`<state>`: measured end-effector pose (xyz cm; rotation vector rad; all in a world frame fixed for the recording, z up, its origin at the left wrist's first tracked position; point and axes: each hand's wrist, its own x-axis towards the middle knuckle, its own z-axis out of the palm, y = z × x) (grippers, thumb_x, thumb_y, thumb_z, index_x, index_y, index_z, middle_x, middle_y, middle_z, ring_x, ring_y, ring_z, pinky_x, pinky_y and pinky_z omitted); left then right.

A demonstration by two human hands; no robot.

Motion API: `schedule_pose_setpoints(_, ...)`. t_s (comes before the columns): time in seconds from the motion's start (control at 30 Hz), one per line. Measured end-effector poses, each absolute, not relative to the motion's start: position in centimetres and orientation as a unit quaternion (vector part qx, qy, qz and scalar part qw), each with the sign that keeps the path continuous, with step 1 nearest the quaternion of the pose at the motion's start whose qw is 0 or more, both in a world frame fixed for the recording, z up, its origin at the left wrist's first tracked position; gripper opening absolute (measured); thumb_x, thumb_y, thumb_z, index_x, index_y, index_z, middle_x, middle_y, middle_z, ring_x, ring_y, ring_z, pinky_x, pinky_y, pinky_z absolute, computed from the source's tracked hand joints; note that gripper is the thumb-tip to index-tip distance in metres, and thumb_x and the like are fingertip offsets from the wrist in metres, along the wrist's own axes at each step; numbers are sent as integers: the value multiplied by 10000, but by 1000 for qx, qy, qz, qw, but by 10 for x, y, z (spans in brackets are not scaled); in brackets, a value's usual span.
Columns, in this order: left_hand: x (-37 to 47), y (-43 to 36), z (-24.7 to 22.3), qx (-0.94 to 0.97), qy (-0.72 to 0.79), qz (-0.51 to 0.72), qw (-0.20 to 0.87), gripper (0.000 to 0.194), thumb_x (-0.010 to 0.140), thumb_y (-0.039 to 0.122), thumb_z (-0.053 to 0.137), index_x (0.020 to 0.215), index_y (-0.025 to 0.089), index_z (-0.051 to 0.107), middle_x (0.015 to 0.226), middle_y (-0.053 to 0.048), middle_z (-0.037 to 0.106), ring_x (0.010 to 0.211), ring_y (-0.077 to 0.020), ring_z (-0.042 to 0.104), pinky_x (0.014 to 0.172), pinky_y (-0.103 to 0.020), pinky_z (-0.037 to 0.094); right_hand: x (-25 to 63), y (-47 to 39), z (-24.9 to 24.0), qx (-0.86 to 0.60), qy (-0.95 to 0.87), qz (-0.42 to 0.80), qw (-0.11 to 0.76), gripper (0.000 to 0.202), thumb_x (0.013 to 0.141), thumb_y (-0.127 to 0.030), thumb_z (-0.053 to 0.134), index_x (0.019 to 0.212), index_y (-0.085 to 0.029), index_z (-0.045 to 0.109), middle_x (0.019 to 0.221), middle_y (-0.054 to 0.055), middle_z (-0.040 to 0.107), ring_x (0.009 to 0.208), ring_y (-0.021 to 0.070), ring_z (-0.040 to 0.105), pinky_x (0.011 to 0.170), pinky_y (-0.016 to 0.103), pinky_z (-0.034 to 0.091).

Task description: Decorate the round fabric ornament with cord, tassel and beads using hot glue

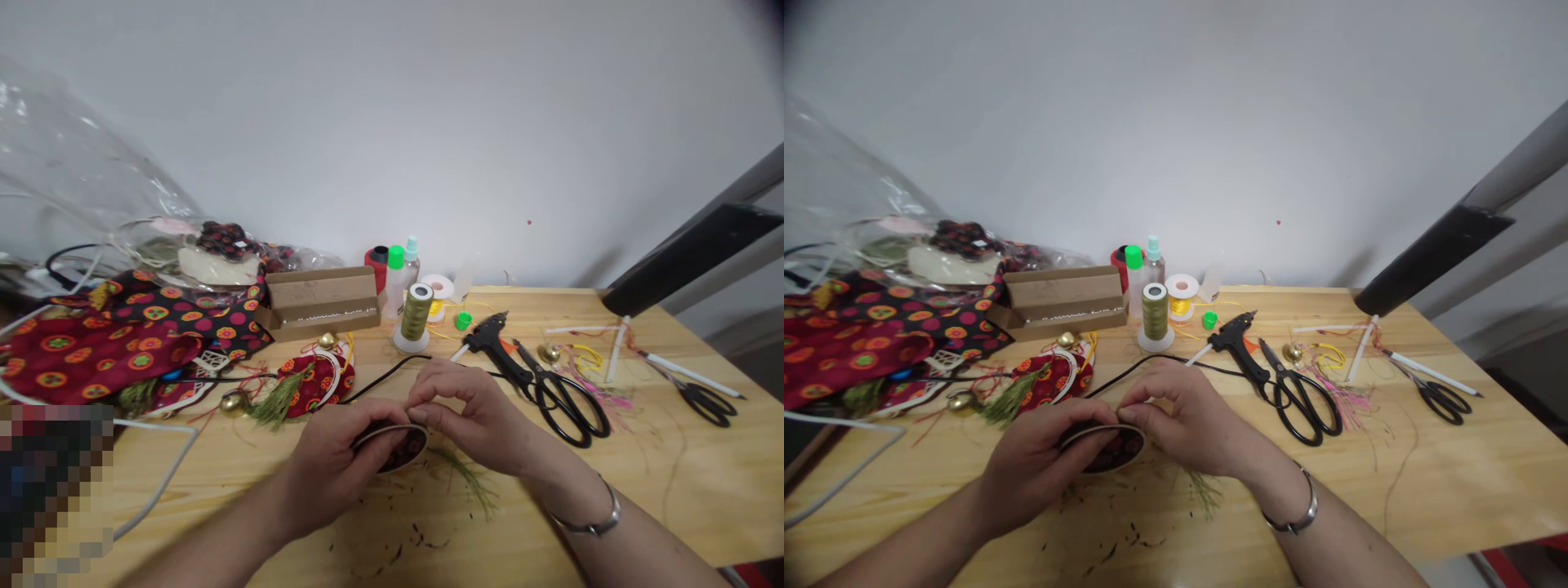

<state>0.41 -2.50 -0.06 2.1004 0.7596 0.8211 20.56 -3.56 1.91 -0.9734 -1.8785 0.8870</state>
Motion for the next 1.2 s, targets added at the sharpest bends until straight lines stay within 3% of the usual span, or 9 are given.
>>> schedule_pose_setpoints(0.13,4,-27,-5,800,296,335,400,183,874,122,556,967,274,597,815,66,726,704,-74,675,650,-133,507,206,-36,19,-387,-748,349,411,89,839,-147,627,777,-142,691,737,34,647,729,137,576,695,262,450)
schedule_pose_setpoints(0.33,6,-30,-11,738,297,367,483,334,875,128,570,1106,322,426,921,81,761,812,-74,714,737,-153,536,206,-38,18,-386,-750,341,415,97,851,-164,616,790,-156,691,745,40,660,740,149,573,703,283,454)
schedule_pose_setpoints(0.53,4,-28,-14,755,292,354,467,237,885,144,559,1051,310,534,919,62,724,827,-98,707,728,-184,548,204,-36,19,-384,-747,345,419,98,841,-141,618,779,-138,693,728,43,660,725,147,572,695,279,451)
schedule_pose_setpoints(0.83,3,-26,-10,799,296,355,386,290,856,98,585,1043,319,594,877,81,710,765,-70,675,705,-142,517,205,-38,19,-391,-744,341,420,94,829,-127,626,762,-129,691,716,37,650,709,137,571,681,262,444)
schedule_pose_setpoints(1.2,3,-25,-9,830,259,342,355,355,872,68,543,1134,306,566,870,71,730,734,-57,674,682,-112,500,204,-37,20,-389,-746,346,416,109,832,-129,620,740,-134,678,712,37,646,715,136,563,693,268,446)
